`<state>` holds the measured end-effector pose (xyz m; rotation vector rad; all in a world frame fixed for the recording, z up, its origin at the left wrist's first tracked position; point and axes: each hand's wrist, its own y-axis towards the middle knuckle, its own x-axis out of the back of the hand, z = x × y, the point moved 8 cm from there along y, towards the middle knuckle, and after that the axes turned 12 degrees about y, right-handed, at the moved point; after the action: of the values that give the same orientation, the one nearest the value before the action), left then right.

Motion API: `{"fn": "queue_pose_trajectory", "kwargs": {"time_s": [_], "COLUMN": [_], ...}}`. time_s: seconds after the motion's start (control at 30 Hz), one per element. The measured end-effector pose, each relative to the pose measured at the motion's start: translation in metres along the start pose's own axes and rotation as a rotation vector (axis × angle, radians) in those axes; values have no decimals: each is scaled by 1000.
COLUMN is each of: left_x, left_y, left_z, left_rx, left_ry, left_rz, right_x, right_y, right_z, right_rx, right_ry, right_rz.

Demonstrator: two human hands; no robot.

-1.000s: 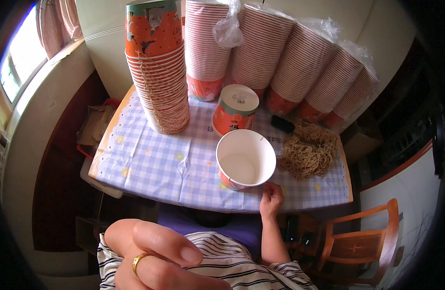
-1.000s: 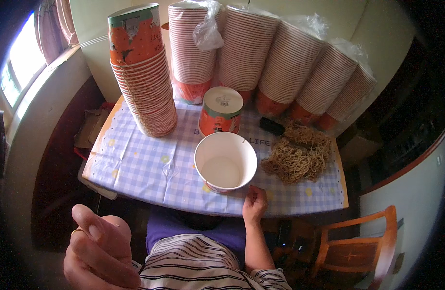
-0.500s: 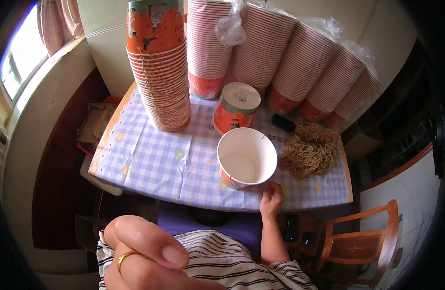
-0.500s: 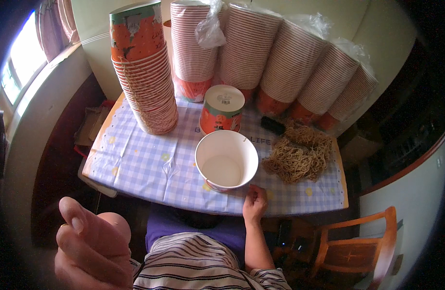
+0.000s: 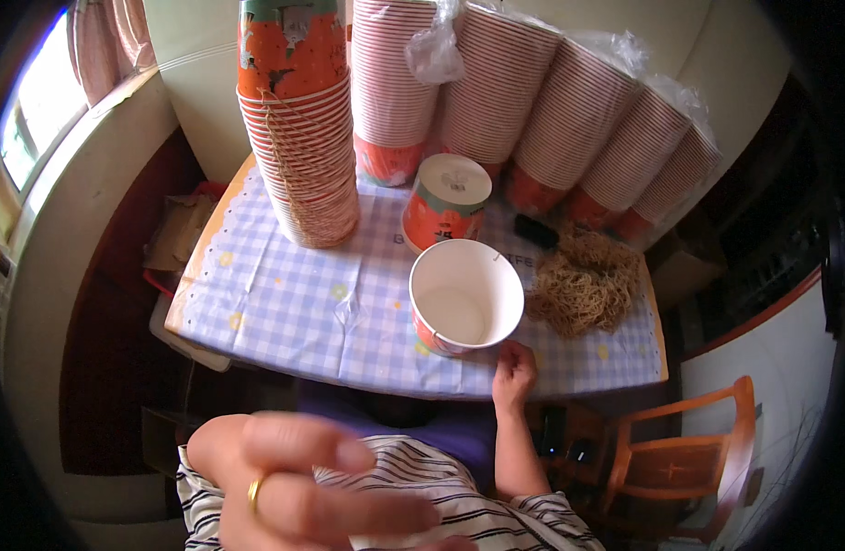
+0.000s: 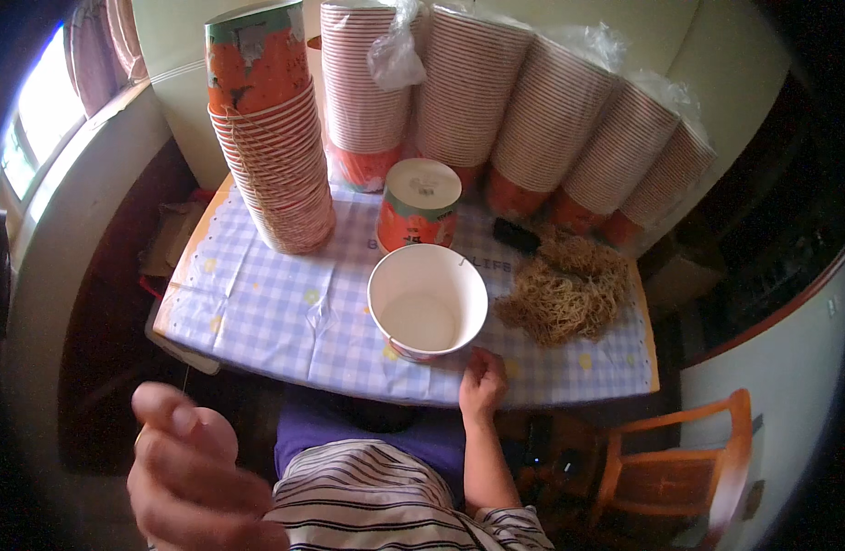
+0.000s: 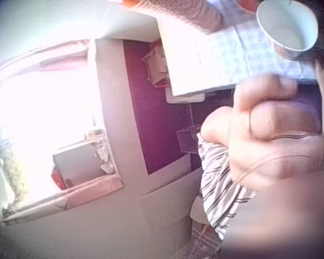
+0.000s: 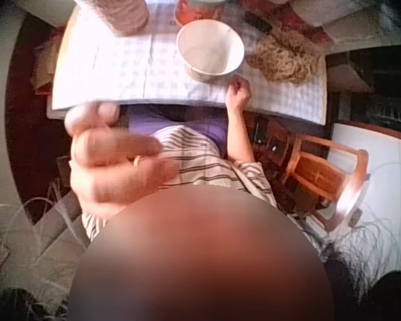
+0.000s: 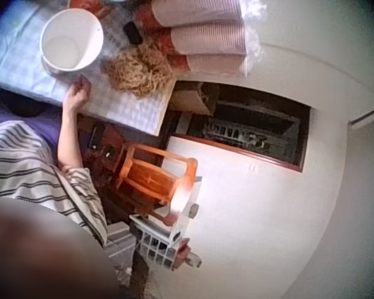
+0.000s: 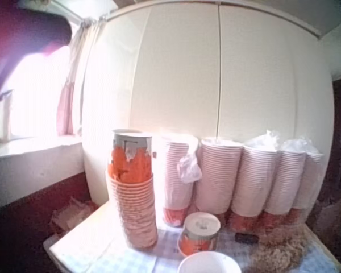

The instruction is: Attaching string handles to paper bowls for packaging.

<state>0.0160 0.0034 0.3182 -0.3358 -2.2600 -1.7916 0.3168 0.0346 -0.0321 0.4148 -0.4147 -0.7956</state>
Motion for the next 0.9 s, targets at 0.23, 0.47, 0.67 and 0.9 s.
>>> {"fn": "queue_pose_trajectory", "kwargs": {"time_s": [0.23,0.47,0.67,0.9], "left_x": [-12,-38,-92,-111], "left_y": [9,22,-15,-80], "left_z": [-16,-23,-14,121], "left_rx": [8,-484,-460,178], "left_ry": [220,470,371,370], "left_rz": [69,-10,338,518], "right_x": [-2,-4,-3,-7], "right_y": [3,1,5,6], "right_z": [-3,-17,-15,-28], "right_rx": [13,-83,-151,-259], "right_ry": [40,41,61,151], "right_rz": [40,106,137,174]}}
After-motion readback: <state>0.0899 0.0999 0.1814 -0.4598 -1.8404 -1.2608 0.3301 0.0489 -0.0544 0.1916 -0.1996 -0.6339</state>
